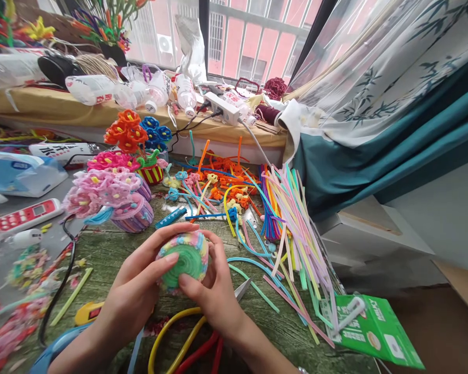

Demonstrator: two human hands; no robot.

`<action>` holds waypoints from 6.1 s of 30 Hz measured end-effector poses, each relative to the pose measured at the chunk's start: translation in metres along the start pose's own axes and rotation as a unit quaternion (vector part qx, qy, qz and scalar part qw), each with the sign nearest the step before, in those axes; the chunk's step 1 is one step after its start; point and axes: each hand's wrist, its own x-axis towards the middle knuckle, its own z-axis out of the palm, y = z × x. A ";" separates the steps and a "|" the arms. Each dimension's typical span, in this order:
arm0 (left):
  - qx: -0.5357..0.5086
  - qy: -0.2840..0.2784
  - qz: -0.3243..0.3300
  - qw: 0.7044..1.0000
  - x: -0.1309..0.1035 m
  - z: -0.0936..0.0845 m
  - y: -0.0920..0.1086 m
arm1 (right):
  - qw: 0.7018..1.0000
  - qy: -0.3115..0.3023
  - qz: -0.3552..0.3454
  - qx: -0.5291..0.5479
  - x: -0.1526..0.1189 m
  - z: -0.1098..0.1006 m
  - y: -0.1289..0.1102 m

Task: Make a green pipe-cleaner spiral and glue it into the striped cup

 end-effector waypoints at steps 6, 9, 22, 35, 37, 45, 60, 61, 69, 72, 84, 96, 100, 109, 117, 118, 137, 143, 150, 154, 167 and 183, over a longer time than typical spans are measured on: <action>0.034 -0.013 0.018 0.999 0.000 -0.003 -0.005 | 0.999 -0.031 0.018 0.015 0.001 -0.004 0.002; 0.045 -0.017 0.026 0.998 0.000 -0.005 -0.004 | 0.997 -0.072 0.014 -0.004 0.002 -0.005 -0.003; 0.077 0.051 -0.008 0.996 0.001 0.001 -0.006 | 0.997 -0.027 -0.031 -0.065 0.001 0.008 -0.006; 0.041 0.059 -0.017 0.997 -0.002 0.004 -0.006 | 0.993 -0.046 -0.059 -0.096 0.001 0.005 -0.008; 0.046 0.060 -0.014 0.997 -0.002 0.004 -0.007 | 0.992 -0.053 -0.056 -0.100 0.001 0.005 -0.010; 0.286 -0.014 0.138 0.948 0.011 -0.013 0.012 | 0.993 -0.023 0.003 -0.113 0.003 -0.008 -0.017; 0.662 -0.009 0.420 0.621 0.009 -0.019 0.016 | 0.907 0.074 -0.103 -0.402 0.005 -0.010 -0.024; 0.669 -0.009 0.420 0.613 0.009 -0.018 0.017 | 0.903 0.074 -0.110 -0.408 0.005 -0.010 -0.024; 0.676 0.017 0.445 0.587 0.010 -0.011 0.014 | 0.908 0.070 -0.113 -0.397 0.006 -0.009 -0.022; 0.665 0.015 0.435 0.606 0.011 -0.011 0.011 | 0.916 0.072 -0.091 -0.383 0.006 -0.008 -0.023; 0.649 0.010 0.438 0.622 0.009 -0.013 0.008 | 0.933 0.069 -0.055 -0.349 0.004 -0.007 -0.028; 0.499 0.048 0.313 0.807 0.011 -0.016 0.012 | 0.943 0.059 -0.109 -0.310 0.006 -0.011 -0.023; 0.378 0.044 0.232 0.895 0.014 -0.014 0.008 | 0.935 0.051 -0.138 -0.322 0.005 -0.012 -0.019; 0.142 -0.012 0.013 0.990 0.009 -0.002 0.000 | 0.937 0.027 -0.160 -0.309 0.002 -0.009 -0.013; 0.075 -0.007 -0.008 0.997 0.006 0.001 -0.004 | 0.932 0.032 -0.161 -0.323 0.002 -0.008 -0.014; 0.079 -0.009 -0.008 0.997 0.006 0.001 -0.005 | 0.931 0.031 -0.159 -0.326 0.002 -0.008 -0.014; 0.054 0.011 -0.010 0.998 0.003 0.003 -0.011 | 0.927 0.037 -0.166 -0.334 0.002 -0.010 -0.009; 0.054 0.027 -0.008 0.998 0.003 0.006 -0.012 | 0.917 0.049 -0.171 -0.357 0.001 -0.008 -0.010; 0.153 0.001 0.069 0.986 0.007 0.001 -0.005 | 0.951 0.014 -0.119 -0.285 0.004 -0.008 -0.020; 0.411 0.065 0.290 0.862 0.013 -0.010 0.007 | 0.949 0.024 -0.112 -0.294 0.006 -0.010 -0.022; 0.647 0.004 0.444 0.620 0.016 -0.019 0.012 | 0.889 0.078 -0.161 -0.422 0.007 -0.009 -0.023; 0.658 -0.005 0.442 0.610 0.014 -0.021 0.009 | 0.903 0.078 -0.127 -0.403 0.009 -0.013 -0.022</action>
